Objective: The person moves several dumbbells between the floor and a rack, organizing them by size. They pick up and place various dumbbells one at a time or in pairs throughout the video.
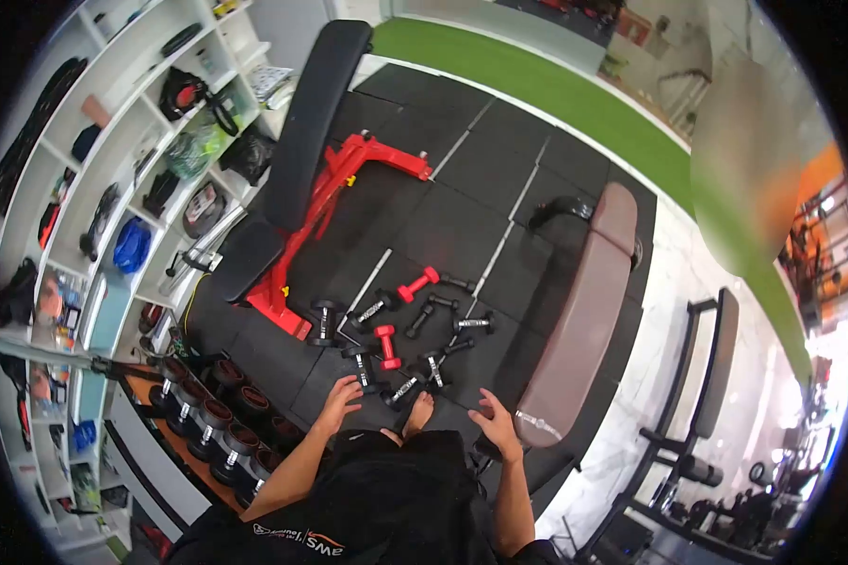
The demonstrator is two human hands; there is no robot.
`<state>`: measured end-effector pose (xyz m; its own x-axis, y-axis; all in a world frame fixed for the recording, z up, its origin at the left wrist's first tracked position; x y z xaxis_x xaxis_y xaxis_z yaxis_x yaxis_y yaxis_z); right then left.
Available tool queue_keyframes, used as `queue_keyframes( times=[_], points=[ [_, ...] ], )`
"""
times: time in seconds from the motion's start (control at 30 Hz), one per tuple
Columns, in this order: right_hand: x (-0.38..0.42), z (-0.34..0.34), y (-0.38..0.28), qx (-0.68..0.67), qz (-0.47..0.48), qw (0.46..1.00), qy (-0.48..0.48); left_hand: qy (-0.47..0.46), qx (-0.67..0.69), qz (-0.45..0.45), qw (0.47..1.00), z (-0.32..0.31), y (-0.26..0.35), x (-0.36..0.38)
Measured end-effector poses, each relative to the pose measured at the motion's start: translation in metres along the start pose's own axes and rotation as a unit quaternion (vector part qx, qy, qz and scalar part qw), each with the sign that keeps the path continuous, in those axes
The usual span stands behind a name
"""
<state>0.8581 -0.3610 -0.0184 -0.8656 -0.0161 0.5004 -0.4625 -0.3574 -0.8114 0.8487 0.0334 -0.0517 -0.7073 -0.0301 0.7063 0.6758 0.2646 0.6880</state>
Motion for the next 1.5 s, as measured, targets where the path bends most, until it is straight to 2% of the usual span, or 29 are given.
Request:
queue_keyframes(
  times=[0.13, 0.33, 0.43, 0.57, 0.73, 0.83, 1.03, 1.23, 1.5],
  points=[
    [-0.004, -0.029, -0.046, 0.032, 0.022, 0.998, -0.058, 0.034, 0.069, -0.035, 0.996, 0.030, -0.011, 0.031],
    [0.005, -0.072, -0.087, 0.120, 0.111, 0.980, -0.111, 0.092, 0.176, -0.082, 0.977, 0.082, -0.053, 0.087],
    [0.016, -0.079, -0.097, 0.134, 0.108, 0.981, -0.084, 0.092, 0.202, -0.094, 0.971, 0.094, -0.072, 0.106],
    [0.038, -0.075, -0.104, 0.090, 0.119, 0.988, -0.026, 0.083, 0.230, -0.099, 0.965, 0.093, -0.077, 0.128],
    [0.080, -0.065, -0.120, 0.023, 0.125, 0.992, -0.021, 0.049, 0.224, -0.120, 0.966, 0.085, -0.073, 0.131],
    [0.091, -0.053, -0.125, -0.015, 0.112, 0.993, -0.026, 0.031, 0.232, -0.156, 0.960, 0.073, -0.061, 0.139],
    [0.098, -0.040, -0.142, -0.098, 0.129, 0.984, -0.077, -0.011, 0.248, -0.163, 0.955, 0.030, -0.049, 0.140],
    [0.100, -0.007, -0.151, -0.156, 0.082, 0.980, -0.097, -0.030, 0.223, -0.189, 0.956, -0.028, -0.026, 0.140],
    [0.021, 0.062, -0.120, -0.037, 0.114, 0.976, -0.184, 0.051, 0.265, -0.242, 0.932, -0.090, -0.010, 0.132]
  ],
)
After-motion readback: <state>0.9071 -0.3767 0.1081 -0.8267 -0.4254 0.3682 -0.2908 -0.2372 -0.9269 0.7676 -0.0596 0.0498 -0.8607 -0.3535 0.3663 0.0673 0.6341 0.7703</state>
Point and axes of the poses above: each hand's wrist, its own x-axis away from the middle knuckle, its own z-axis out of the back of the hand, y = z × x, the point moved 5 cm from there along -x, towards the middle knuckle
